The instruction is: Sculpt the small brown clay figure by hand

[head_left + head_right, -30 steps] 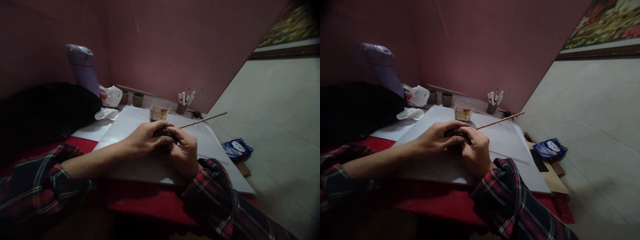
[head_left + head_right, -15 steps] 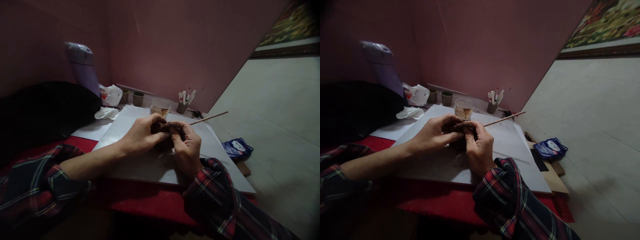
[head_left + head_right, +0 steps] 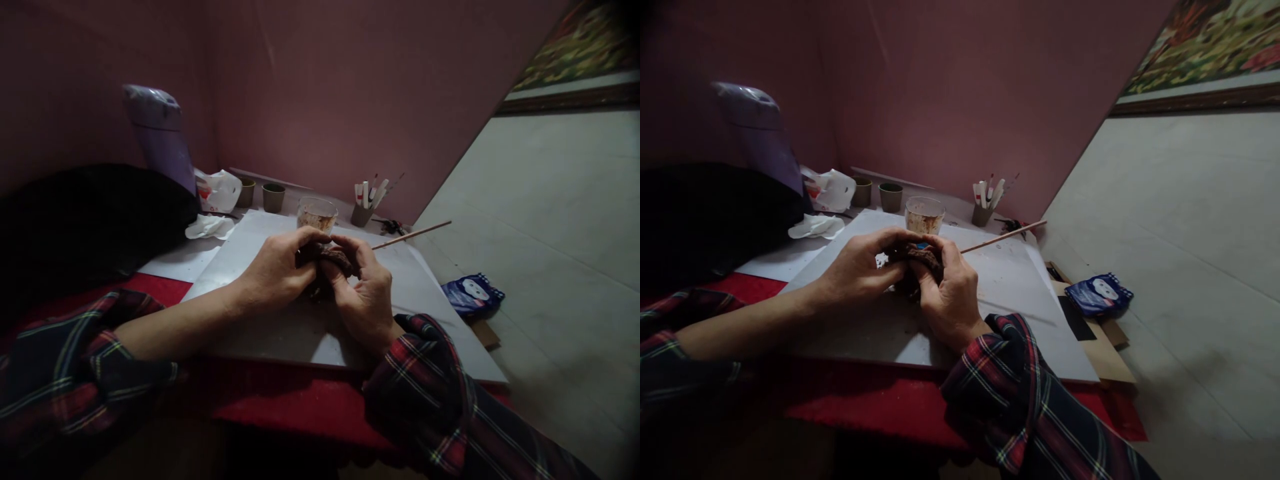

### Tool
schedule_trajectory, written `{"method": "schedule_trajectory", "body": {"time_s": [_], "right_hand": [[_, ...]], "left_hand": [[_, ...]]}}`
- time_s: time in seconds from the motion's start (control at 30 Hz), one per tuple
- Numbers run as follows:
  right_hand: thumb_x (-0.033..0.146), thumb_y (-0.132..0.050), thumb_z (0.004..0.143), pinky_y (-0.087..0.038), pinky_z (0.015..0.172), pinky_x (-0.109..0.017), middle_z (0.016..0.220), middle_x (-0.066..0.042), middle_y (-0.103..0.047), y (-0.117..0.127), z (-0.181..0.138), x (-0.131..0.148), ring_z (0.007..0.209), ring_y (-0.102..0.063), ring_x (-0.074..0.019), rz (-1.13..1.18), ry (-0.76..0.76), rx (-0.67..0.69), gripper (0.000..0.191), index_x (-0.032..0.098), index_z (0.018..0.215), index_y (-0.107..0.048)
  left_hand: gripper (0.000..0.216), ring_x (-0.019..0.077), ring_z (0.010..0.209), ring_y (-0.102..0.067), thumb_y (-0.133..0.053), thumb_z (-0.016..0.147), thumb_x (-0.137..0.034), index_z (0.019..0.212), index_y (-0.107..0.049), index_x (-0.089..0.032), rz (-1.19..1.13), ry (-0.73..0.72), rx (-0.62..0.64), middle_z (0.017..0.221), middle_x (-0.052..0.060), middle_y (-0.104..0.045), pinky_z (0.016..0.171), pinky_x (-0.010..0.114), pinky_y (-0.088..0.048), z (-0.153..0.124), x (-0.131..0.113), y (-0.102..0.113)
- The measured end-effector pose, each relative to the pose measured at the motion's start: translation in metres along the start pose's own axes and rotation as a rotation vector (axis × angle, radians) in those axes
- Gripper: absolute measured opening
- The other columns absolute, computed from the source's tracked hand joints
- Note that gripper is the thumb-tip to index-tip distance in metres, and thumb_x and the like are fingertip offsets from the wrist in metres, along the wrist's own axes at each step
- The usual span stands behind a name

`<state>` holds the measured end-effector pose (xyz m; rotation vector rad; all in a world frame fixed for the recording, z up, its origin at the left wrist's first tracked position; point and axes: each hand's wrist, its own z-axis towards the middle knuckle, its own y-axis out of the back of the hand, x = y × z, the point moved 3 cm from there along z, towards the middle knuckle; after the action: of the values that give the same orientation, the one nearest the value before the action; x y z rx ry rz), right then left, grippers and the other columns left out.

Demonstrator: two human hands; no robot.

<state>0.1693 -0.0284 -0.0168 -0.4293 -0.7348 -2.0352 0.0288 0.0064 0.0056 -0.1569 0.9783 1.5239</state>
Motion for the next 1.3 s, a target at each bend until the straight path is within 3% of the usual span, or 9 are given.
{"method": "schedule_trajectory", "body": {"time_s": [0.27,0.4,0.53,0.63,0.77,1.3], "right_hand": [[0.021,-0.06,0.088,-0.056,0.082,-0.035,0.098,-0.003,-0.073,0.001,-0.001,-0.001,0.089,-0.069,-0.0172,-0.03,-0.009,-0.006,0.015,0.023,0.102,-0.066],[0.021,-0.061,0.087,-0.056,0.079,-0.033,0.094,-0.003,-0.074,0.002,0.0,-0.003,0.085,-0.069,-0.0169,-0.001,-0.033,-0.061,0.013,0.022,0.099,-0.067],[0.02,-0.062,0.086,-0.057,0.077,-0.031,0.09,-0.001,-0.075,0.002,0.0,-0.004,0.082,-0.07,-0.0163,0.07,-0.054,-0.07,0.012,0.022,0.095,-0.068],[0.016,-0.059,0.083,-0.057,0.076,-0.031,0.091,-0.001,-0.075,0.001,-0.002,-0.001,0.082,-0.07,-0.0169,0.083,0.006,0.006,0.017,0.022,0.096,-0.068],[0.011,-0.057,0.078,-0.057,0.075,-0.033,0.089,-0.002,-0.074,0.001,-0.005,0.002,0.081,-0.07,-0.0177,0.028,0.065,0.062,0.021,0.021,0.094,-0.067],[0.007,-0.058,0.078,-0.058,0.071,-0.03,0.088,-0.001,-0.075,0.001,-0.005,0.007,0.078,-0.07,-0.0158,-0.004,0.171,0.011,0.022,0.021,0.093,-0.067]], "left_hand": [[0.018,0.0108,0.067,-0.056,-0.052,0.072,-0.006,0.088,-0.058,-0.014,0.059,-0.003,0.021,0.075,0.0,-0.062,0.062,0.022,-0.047,0.0,-0.002,0.002],[0.028,0.0139,0.079,-0.061,-0.055,0.076,-0.01,0.103,-0.057,-0.014,-0.007,-0.039,0.032,0.088,0.003,-0.066,0.073,0.026,-0.05,-0.001,-0.006,0.004],[0.038,0.0196,0.094,-0.065,-0.062,0.082,-0.026,0.116,-0.053,-0.013,-0.152,-0.003,-0.009,0.103,0.009,-0.066,0.08,0.029,-0.052,-0.002,-0.005,0.005],[0.048,0.0218,0.099,-0.066,-0.065,0.082,-0.034,0.123,-0.052,-0.013,-0.161,0.002,0.106,0.108,0.01,-0.068,0.082,0.029,-0.053,-0.002,-0.004,0.001],[0.033,0.0197,0.096,-0.067,-0.058,0.087,-0.029,0.116,-0.06,-0.012,-0.09,-0.048,0.238,0.106,0.009,-0.071,0.084,0.027,-0.051,-0.003,-0.006,-0.004],[0.019,0.0131,0.069,-0.062,-0.062,0.082,-0.023,0.097,-0.067,-0.013,-0.107,0.005,0.146,0.077,0.001,-0.069,0.063,0.021,-0.048,-0.003,-0.004,-0.006]]}}
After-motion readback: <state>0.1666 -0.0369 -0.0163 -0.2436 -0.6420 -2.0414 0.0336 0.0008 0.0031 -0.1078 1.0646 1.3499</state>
